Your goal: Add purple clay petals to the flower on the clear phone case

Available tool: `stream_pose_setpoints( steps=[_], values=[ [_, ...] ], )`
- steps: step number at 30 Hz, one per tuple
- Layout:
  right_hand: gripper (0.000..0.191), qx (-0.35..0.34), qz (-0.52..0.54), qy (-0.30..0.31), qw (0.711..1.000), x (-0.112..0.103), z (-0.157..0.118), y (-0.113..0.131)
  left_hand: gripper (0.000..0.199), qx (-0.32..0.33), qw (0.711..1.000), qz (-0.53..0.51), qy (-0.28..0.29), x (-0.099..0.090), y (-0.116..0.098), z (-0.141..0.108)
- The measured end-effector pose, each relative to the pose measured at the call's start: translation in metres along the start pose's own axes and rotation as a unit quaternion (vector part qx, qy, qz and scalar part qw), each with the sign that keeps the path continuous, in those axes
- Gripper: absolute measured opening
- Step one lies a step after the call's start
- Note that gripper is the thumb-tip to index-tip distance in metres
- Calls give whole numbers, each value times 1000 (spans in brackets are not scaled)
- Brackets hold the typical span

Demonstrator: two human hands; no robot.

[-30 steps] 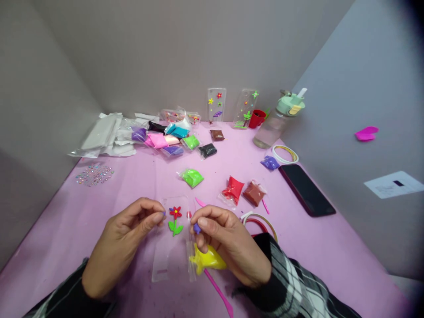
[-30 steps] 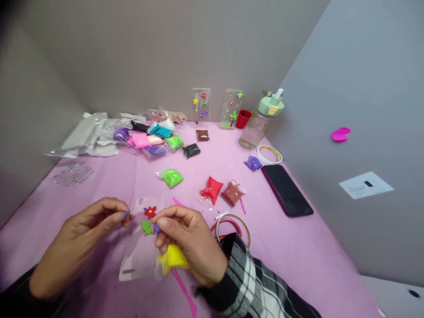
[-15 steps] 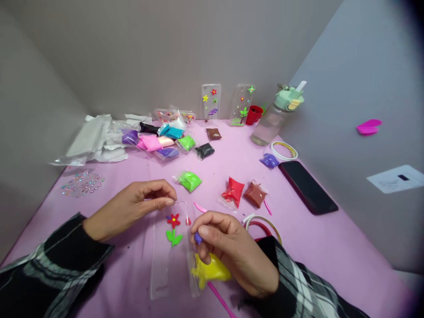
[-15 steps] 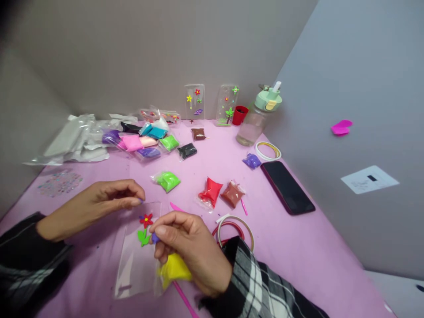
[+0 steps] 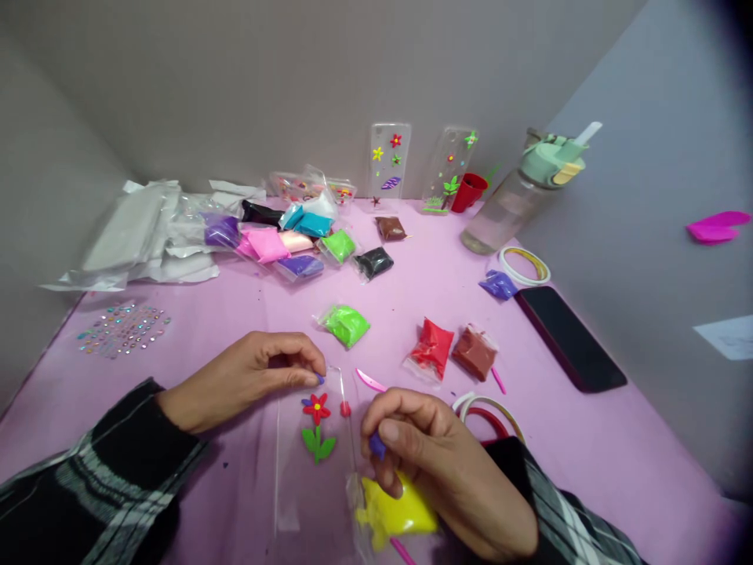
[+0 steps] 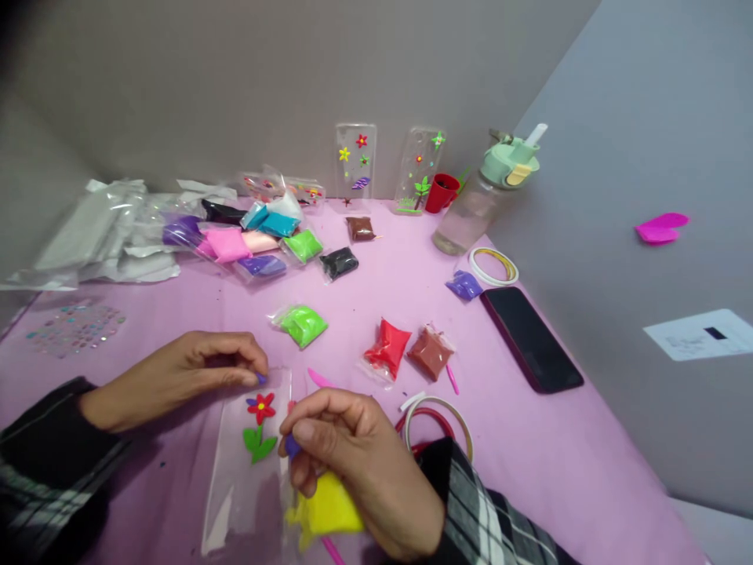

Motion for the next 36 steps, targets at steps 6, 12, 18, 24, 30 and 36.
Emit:
stream_pose_setpoints(
  steps=[6,12,18,24,30,36],
  values=[
    [22,7,13,-2,1000,0,-1,-1,7,4,1000,7,15,0,3,1],
    [22,7,10,-4,1000,0,1,2,5,27,1000,9,-12,-3,-5,0],
    [22,11,11,-9,1000,-1,1,1,10,9,999,-17,-40,-6,-5,-6],
    [21,10,9,-8,1000,-1,1,1,12,19,999,15,-27,-5,-11,-5],
    [22,10,9,-9,1000,-1,1,2,10,32,998,52,-22,-4,-14,-3],
    [23,7,5,-6,1000,0,1,2,14,34,997,69,18,3,-11,-2]
  ],
)
Point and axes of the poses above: each hand's wrist, its own z-axis towards the middle knuckle, its own x-axis out of the palm, y = z × x, the point moved 10 cm from there along z, towards the middle knuckle, and after that the axes turned 2 degrees about y, right-handed, at the moved point
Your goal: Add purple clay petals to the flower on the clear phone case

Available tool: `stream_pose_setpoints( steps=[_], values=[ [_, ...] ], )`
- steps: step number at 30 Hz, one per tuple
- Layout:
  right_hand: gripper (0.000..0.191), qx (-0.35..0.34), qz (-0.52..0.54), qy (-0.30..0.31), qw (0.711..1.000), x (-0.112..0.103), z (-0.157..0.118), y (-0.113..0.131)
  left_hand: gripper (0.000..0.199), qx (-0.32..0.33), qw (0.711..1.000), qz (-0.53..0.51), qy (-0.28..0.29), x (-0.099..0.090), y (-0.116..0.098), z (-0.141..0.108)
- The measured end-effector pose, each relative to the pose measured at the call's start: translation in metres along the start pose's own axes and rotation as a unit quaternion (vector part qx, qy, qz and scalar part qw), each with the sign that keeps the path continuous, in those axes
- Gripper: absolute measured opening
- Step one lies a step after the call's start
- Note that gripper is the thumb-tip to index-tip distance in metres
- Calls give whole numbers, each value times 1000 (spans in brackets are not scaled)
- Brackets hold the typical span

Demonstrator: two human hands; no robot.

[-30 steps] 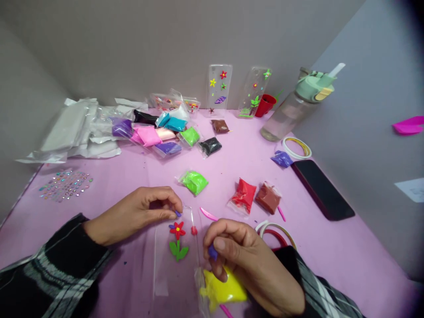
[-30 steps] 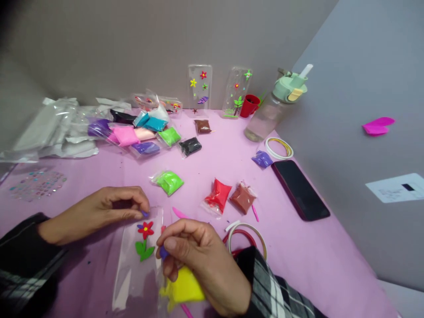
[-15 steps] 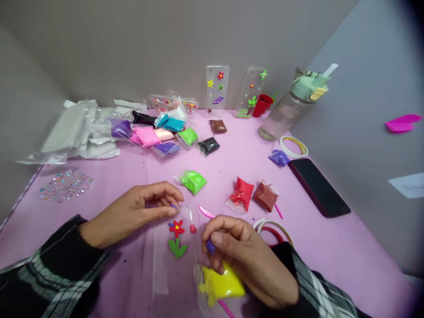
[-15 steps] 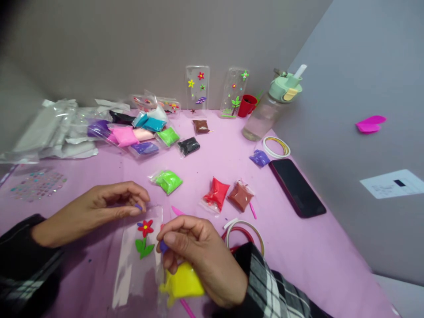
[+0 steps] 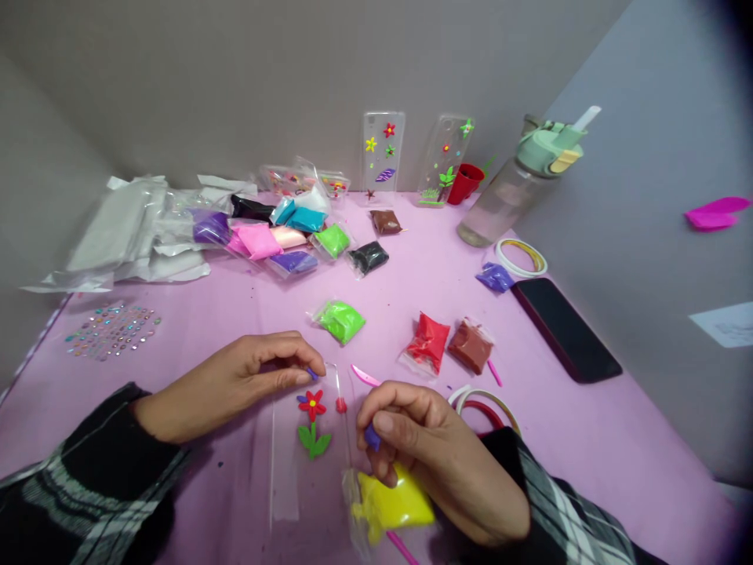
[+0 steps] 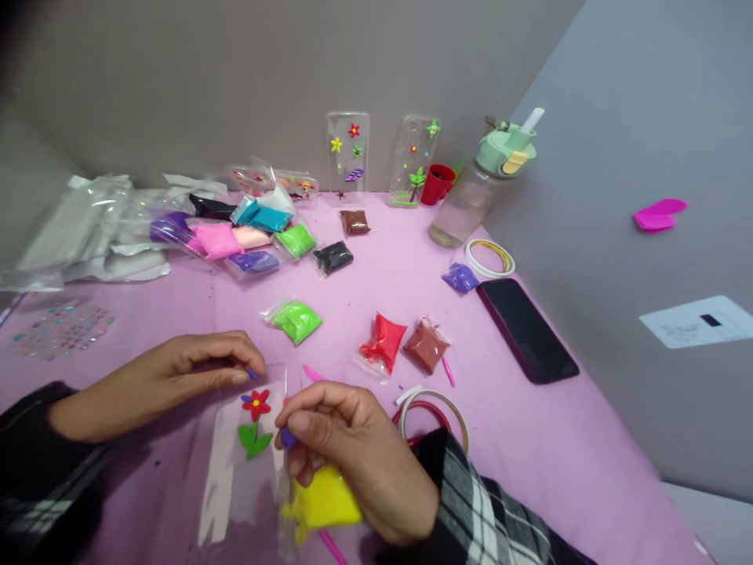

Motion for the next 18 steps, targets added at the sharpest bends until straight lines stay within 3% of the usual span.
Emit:
stream_pose_setpoints(
  steps=[7,18],
  values=[
    [23,2,4,5,1000,0,0,-1,10,-11,1000,-16,-13,-1,5,0],
    [23,6,4,0,1000,0,-1,-2,16,50,994,93,6,4,-2,3]
  ],
)
Point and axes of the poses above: each hand's wrist, its own z-axis towards the middle knuckle, its own x-axis out of the palm, y = z × x, the point moved 10 cm from there along z, towards the middle knuckle, and after that the axes turned 2 degrees about y, right-handed, at the moved point
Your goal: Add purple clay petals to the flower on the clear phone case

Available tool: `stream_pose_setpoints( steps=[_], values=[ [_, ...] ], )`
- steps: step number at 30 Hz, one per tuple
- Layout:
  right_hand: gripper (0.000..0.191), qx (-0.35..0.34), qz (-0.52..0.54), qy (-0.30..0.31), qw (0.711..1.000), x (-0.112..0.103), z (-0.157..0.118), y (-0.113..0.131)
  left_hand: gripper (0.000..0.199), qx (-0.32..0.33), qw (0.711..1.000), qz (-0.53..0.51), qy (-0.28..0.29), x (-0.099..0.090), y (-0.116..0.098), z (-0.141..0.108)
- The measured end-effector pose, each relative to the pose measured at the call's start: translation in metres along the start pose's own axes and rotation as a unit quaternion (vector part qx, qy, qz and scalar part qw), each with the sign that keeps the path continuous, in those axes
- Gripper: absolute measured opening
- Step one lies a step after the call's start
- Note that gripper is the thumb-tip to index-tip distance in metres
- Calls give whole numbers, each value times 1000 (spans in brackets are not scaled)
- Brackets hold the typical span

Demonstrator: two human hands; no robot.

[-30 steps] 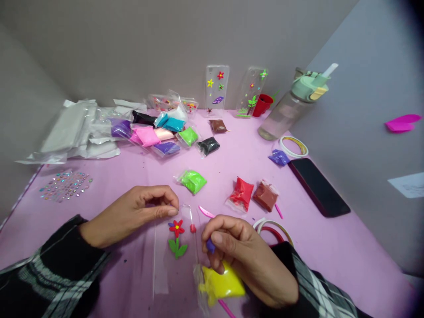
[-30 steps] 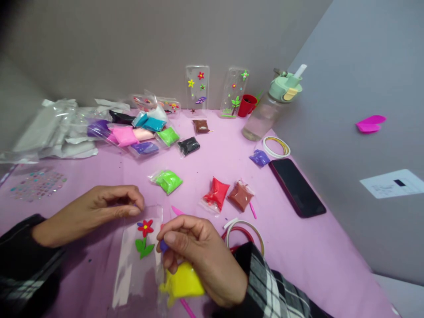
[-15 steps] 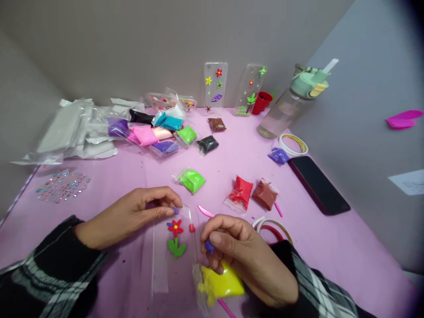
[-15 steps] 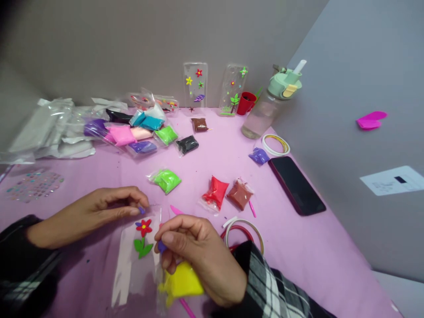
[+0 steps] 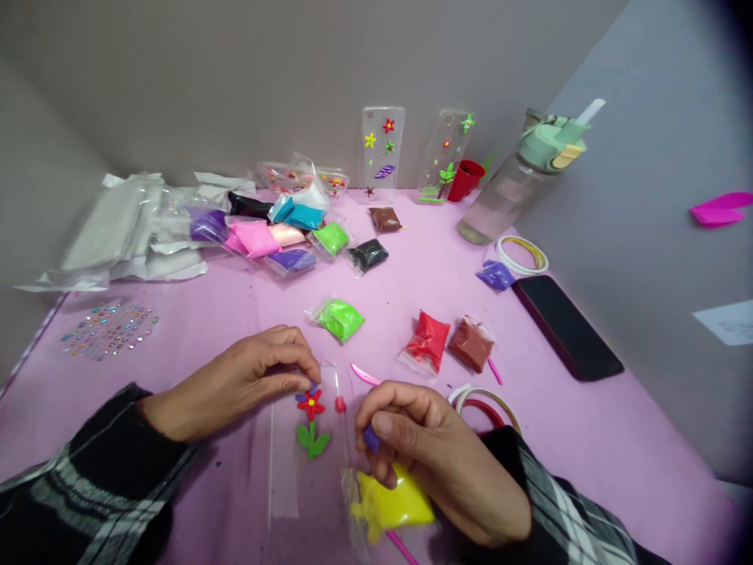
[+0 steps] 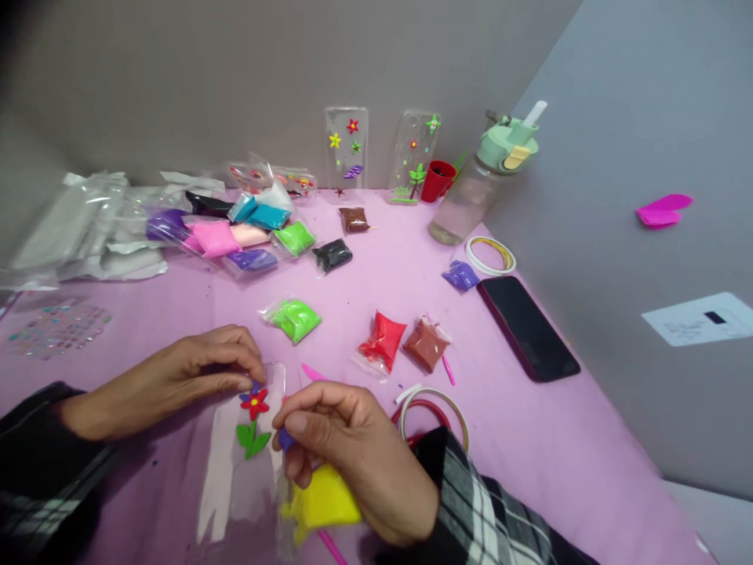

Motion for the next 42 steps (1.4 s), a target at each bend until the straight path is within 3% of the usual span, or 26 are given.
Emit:
stream_pose_setpoints(
  steps=[33,38,42],
  values=[
    [21,4,5,13,1000,3,0,0,16,-2,1000,28,1,2,6,-2],
    [21,6,7,13,1000,3,-1,0,5,-23,999,22,-17,-2,6,-2],
    [19,0,9,19,1000,4,-1,1,12,-3,1000,12,-10,1,1,0]
  ],
)
Point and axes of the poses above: each hand's wrist, its own z-axis towards the middle knuckle, its own x-axis out of the palm, y = z × x, the point moved 10 cm from there along z, towards the middle knuckle, and after that the axes turned 2 degrees about y, right-handed, at the moved point
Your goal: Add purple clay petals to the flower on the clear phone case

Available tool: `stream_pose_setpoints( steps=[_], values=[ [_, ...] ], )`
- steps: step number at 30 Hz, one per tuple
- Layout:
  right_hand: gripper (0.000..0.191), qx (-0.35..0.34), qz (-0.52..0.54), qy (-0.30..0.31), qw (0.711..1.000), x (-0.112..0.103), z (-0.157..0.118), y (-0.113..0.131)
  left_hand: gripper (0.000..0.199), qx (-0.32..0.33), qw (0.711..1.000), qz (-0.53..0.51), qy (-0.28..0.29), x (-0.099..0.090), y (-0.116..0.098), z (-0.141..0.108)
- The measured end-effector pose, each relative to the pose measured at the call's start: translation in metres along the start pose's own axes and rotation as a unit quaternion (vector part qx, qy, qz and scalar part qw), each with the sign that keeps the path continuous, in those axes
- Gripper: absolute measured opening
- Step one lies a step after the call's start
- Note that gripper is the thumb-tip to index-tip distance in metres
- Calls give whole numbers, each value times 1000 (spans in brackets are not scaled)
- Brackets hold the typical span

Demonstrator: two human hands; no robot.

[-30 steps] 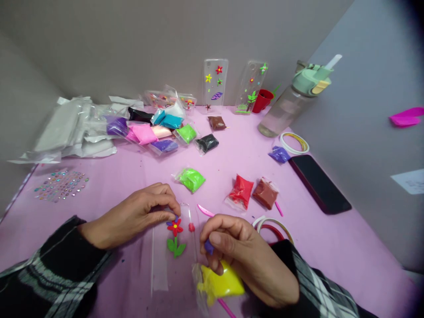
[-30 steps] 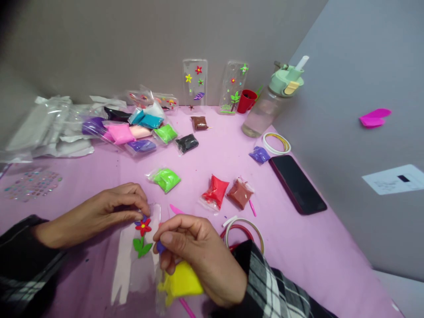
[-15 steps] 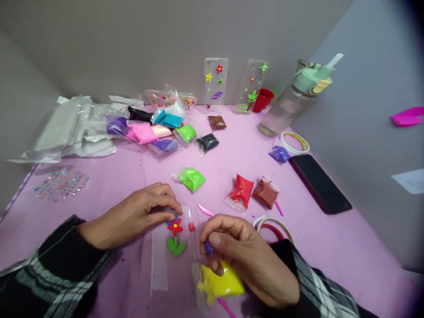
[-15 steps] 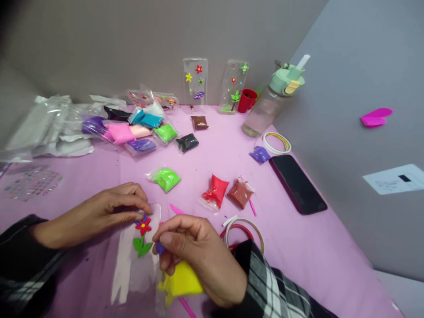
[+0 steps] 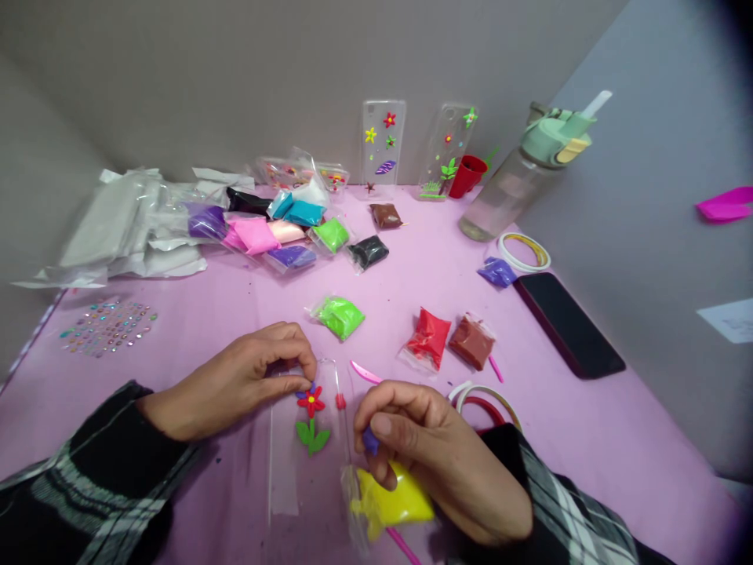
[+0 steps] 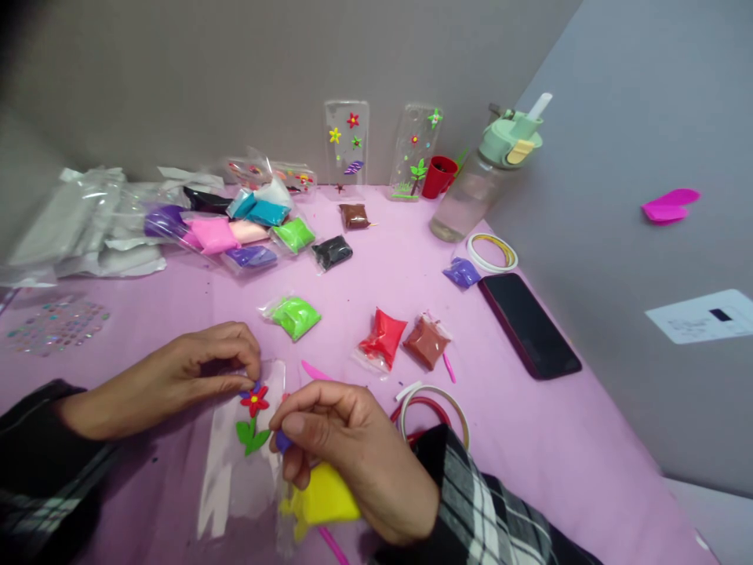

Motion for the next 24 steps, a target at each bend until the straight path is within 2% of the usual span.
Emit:
stream_pose_setpoints(
  steps=[7,14,24],
  values=[
    [19,0,0,2,1000,0,0,0,13,0,1000,0,10,-2,2,-3],
    [19,-1,-4,3,1000,-1,0,0,6,-8,1000,12,-16,-4,0,-2],
    [19,1,-1,5,1000,-1,1,0,9,-13,999,39,-25,-1,4,-5]
  ],
)
Point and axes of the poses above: each hand's wrist, its own z-axis towards the middle knuckle, its own x-axis out of the palm, y = z × x, the point moved 10 cm from there along z, towards the middle knuckle, and after that the axes turned 2 degrees about y, right-handed, at the moved point
